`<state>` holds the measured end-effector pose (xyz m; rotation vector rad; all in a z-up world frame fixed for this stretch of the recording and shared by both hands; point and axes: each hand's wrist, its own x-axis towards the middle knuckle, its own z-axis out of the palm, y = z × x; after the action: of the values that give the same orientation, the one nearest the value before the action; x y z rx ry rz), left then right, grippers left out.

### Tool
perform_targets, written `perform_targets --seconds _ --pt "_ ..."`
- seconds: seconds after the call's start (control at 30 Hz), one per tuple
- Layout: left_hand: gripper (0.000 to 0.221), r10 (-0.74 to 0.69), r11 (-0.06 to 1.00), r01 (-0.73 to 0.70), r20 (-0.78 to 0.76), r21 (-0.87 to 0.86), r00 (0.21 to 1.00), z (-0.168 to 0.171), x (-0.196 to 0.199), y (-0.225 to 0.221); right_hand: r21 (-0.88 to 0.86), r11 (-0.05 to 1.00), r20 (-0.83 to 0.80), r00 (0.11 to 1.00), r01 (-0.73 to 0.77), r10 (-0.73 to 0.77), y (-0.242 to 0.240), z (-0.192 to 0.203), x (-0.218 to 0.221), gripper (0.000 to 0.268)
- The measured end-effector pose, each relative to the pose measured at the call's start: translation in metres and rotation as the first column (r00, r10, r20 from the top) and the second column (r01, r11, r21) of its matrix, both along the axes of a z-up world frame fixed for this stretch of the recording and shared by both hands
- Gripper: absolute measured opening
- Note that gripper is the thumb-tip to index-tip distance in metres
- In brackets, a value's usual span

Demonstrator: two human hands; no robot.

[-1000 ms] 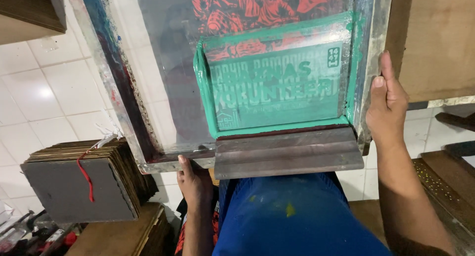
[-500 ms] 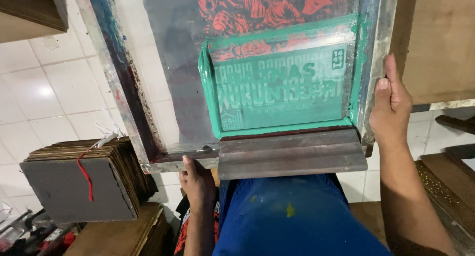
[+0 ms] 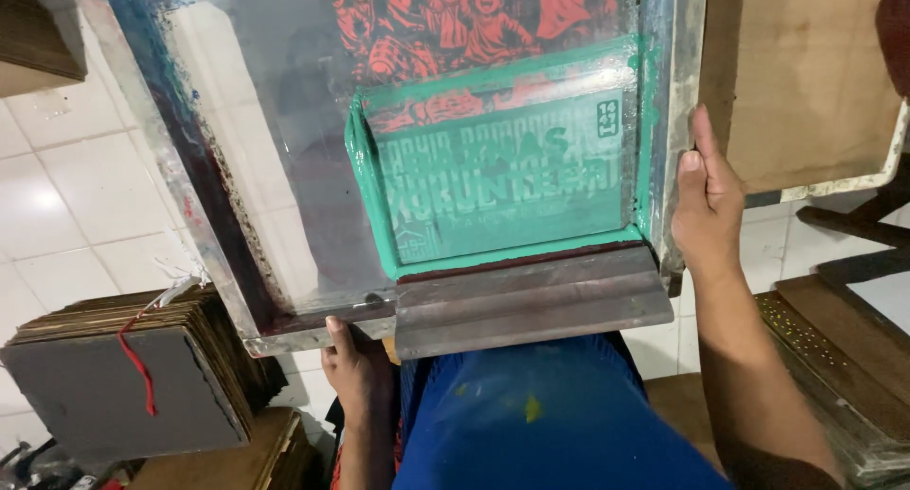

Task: Screen printing a design onto t-shirts using a squeegee and ink

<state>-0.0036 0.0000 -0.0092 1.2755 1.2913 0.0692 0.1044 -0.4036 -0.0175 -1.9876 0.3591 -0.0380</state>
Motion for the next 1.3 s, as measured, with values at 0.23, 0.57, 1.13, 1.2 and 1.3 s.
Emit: perform_targets --seconds 0.23,0.57,1.13,1.2,1.3 --pt "0.056 -0.112 0.993 0.113 -0.045 0.019 0.993 -0.001 -0.002 0.004 -0.009 1.000 0.007 1.000 -0.002 0.002 -0.002 -0.003 0.000 0.043" --pt "0.030 -0.447 0.656 0.605 -0.413 0.451 0.793 -0.043 -0.042 0.033 0.016 1.000 0.006 1.000 -0.008 0.008 -0.004 -0.006 -0.002 0.043" --pt "0.063 -0.198 0.937 0.306 -0.466 0.169 0.862 0.007 0.004 0.003 0.020 0.999 -0.058 0.997 0.042 -0.040 0.001 0.003 0.002 0.043" --pt "0.062 -0.369 0.797 0.546 -0.509 0.257 0.778 0.000 -0.005 0.009 0.019 0.999 -0.073 0.996 0.047 -0.046 -0.001 0.001 0.000 0.044" --pt "0.031 0.047 0.983 -0.033 0.079 -0.180 0.996 -0.003 -0.006 -0.004 0.059 0.998 -0.031 0.999 0.023 -0.021 -0.001 0.000 0.002 0.044"
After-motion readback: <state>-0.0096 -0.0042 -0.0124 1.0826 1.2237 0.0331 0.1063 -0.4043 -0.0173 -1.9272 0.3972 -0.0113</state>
